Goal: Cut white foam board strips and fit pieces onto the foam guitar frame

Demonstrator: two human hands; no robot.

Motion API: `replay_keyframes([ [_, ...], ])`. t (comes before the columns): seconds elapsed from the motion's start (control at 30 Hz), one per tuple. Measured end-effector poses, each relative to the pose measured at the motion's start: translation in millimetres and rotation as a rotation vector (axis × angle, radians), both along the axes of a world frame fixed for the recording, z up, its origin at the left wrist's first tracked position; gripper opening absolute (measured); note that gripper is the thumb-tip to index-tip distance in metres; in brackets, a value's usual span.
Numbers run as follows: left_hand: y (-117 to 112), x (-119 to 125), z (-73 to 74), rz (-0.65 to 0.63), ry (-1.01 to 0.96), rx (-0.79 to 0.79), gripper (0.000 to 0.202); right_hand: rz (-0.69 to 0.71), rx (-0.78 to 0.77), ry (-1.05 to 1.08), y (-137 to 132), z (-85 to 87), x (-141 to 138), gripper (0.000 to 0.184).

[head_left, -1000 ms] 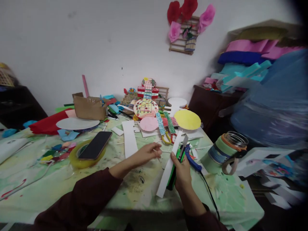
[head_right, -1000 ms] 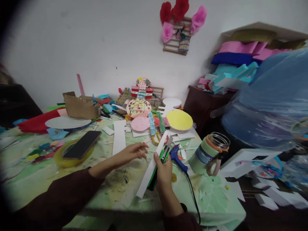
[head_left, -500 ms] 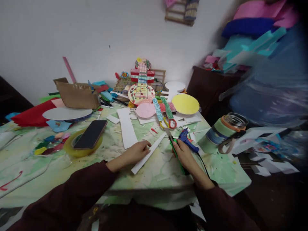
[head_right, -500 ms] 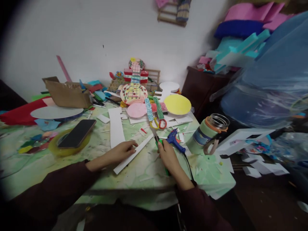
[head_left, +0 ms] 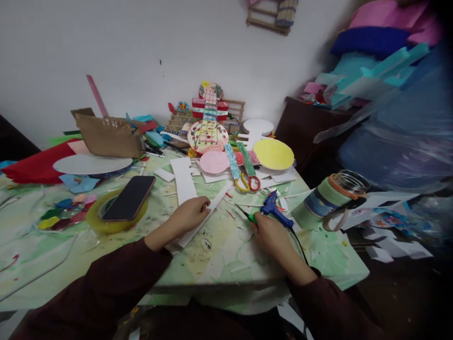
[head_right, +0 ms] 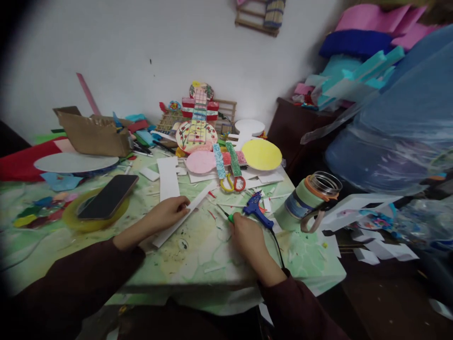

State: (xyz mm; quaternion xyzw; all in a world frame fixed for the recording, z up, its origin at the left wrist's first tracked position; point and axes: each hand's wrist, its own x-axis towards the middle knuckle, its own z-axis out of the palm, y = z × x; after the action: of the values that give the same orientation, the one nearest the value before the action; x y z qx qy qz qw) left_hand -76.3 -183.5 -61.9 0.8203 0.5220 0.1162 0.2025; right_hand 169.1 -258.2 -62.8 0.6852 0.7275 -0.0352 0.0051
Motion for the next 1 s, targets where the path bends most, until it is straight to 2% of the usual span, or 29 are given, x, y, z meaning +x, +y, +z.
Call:
replay_keyframes([
  [0.07, 4, -4, 1.9, 0.004, -0.020, -0.028, 0.021, -0.021, 0.001, -0.011, 1, -0.6, 0, 0.020],
  [0.17, 1, -2, 1.4, -0.128, -0.067, -0.181, 0.018, -0.042, 0.008, -0.021, 3, 0.2, -5, 0.022],
  [0.23, -7, 3, -1.0, -0.192, -0.055, -0.220, 0.019, -0.027, 0.011, -0.023, 5, 1.2, -10, 0.022],
  [0.37, -23, 18, -7.7, -0.107, 0.145, 0.036, 0.023, 0.027, -0.039, -0.059, 10, 2.1, -20, 0.022],
  [0.43, -26, 26, -11.7, -0.131, 0.199, 0.140, 0.022, 0.066, -0.060, -0.094, 15, 1.8, -23, 0.022],
  [0.63, -23, 39, -25.8, -0.218, 0.239, 0.169, 0.020, 0.135, -0.115, -0.182, 28, 1.3, -32, 0.018],
  [0.8, -23, 40, -34.8, -0.207, 0.246, 0.242, 0.029, 0.151, -0.106, -0.181, 33, 3.0, -39, 0.021],
  [1.0, -21, 44, -38.4, -0.177, 0.258, 0.214, 0.033, 0.186, -0.124, -0.207, 35, 2.9, -41, 0.020],
])
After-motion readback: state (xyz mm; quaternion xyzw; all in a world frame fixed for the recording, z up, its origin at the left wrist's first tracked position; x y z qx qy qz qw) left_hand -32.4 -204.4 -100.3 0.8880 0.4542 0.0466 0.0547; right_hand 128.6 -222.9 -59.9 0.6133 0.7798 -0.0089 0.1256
